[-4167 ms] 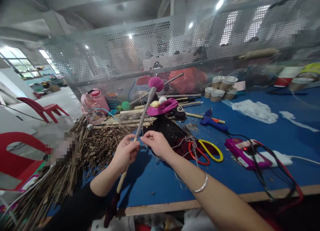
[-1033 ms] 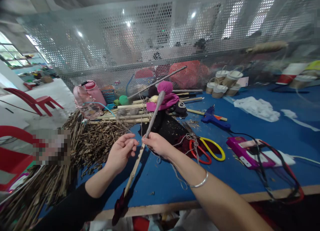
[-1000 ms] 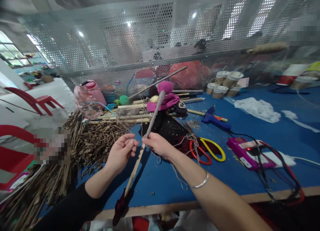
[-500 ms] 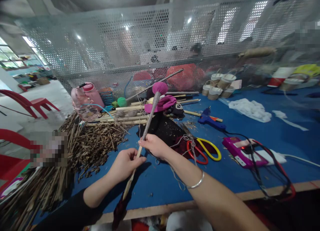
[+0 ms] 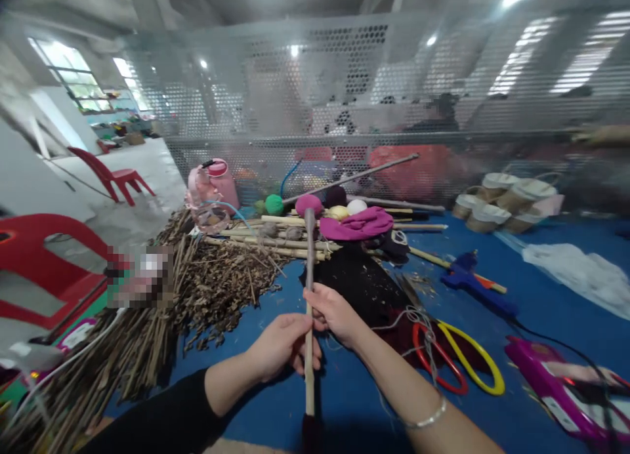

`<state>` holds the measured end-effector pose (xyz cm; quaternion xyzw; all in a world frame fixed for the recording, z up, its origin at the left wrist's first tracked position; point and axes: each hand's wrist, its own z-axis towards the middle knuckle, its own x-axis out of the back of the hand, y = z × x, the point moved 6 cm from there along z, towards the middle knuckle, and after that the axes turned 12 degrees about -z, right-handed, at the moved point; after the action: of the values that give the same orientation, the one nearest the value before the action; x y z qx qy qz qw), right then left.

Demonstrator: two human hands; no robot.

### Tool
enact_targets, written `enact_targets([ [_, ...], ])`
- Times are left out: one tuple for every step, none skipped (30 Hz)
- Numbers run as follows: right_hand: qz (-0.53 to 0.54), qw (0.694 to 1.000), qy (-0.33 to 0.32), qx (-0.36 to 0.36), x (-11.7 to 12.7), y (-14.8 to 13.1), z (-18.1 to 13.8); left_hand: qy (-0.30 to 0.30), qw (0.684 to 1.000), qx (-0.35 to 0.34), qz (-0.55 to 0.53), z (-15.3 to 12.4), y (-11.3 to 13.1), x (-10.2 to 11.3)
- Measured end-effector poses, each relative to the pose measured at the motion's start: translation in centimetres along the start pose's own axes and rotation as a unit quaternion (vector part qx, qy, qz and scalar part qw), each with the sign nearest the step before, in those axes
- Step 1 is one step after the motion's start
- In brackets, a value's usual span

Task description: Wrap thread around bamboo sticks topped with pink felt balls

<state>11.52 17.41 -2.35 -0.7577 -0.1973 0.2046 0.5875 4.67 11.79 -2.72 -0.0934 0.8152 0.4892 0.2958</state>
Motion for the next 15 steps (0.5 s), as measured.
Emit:
enact_targets([
  [-0.011,1.000,0.010,-0.010,0.1,0.3,0.2,0.019,0.999,-0.025,0.029,0.1,0.3,0.4],
  [-0.019,1.000,0.017,-0.017,0.2,0.6,0.3,0.044,0.996,-0.052,0.057,0.2,0.7,0.8],
  [-0.024,0.999,0.021,-0.019,0.3,0.8,0.4,0.067,0.992,-0.074,0.079,0.2,1.1,1.2],
  [-0.028,0.999,0.021,-0.018,0.3,1.0,0.5,0.087,0.988,-0.088,0.092,0.2,1.4,1.4],
  [-0.031,0.999,0.018,-0.016,0.3,1.1,0.6,0.099,0.986,-0.093,0.097,0.2,1.6,1.6],
  [-0.034,0.999,0.015,-0.016,0.2,1.2,0.6,0.106,0.985,-0.093,0.097,0.2,1.7,1.7],
  [-0.034,0.999,0.012,-0.017,0.3,1.2,0.7,0.111,0.985,-0.092,0.093,0.2,1.7,1.7],
  [-0.033,0.999,0.008,-0.019,0.3,1.3,0.8,0.112,0.986,-0.091,0.088,0.2,1.8,1.7],
  [-0.030,0.999,0.001,-0.022,0.3,1.3,0.8,0.112,0.986,-0.090,0.080,0.1,1.9,1.8],
  [-0.025,0.999,-0.008,-0.025,0.3,1.3,0.9,0.110,0.988,-0.087,0.072,0.1,1.9,1.7],
  [-0.018,0.999,-0.018,-0.027,0.3,1.3,0.9,0.106,0.989,-0.081,0.061,0.1,2.0,1.7],
  [-0.009,0.999,-0.028,-0.028,0.3,1.2,0.9,0.102,0.991,-0.073,0.049,0.0,2.0,1.7],
  [-0.001,0.999,-0.038,-0.030,0.2,1.1,0.9,0.097,0.992,-0.066,0.038,-0.1,2.1,1.7],
  [0.005,0.998,-0.045,-0.034,0.1,1.0,0.9,0.092,0.993,-0.062,0.027,-0.2,2.2,1.7],
  [0.009,0.998,-0.046,-0.037,0.1,0.9,0.9,0.086,0.994,-0.063,0.016,-0.3,2.4,1.6],
])
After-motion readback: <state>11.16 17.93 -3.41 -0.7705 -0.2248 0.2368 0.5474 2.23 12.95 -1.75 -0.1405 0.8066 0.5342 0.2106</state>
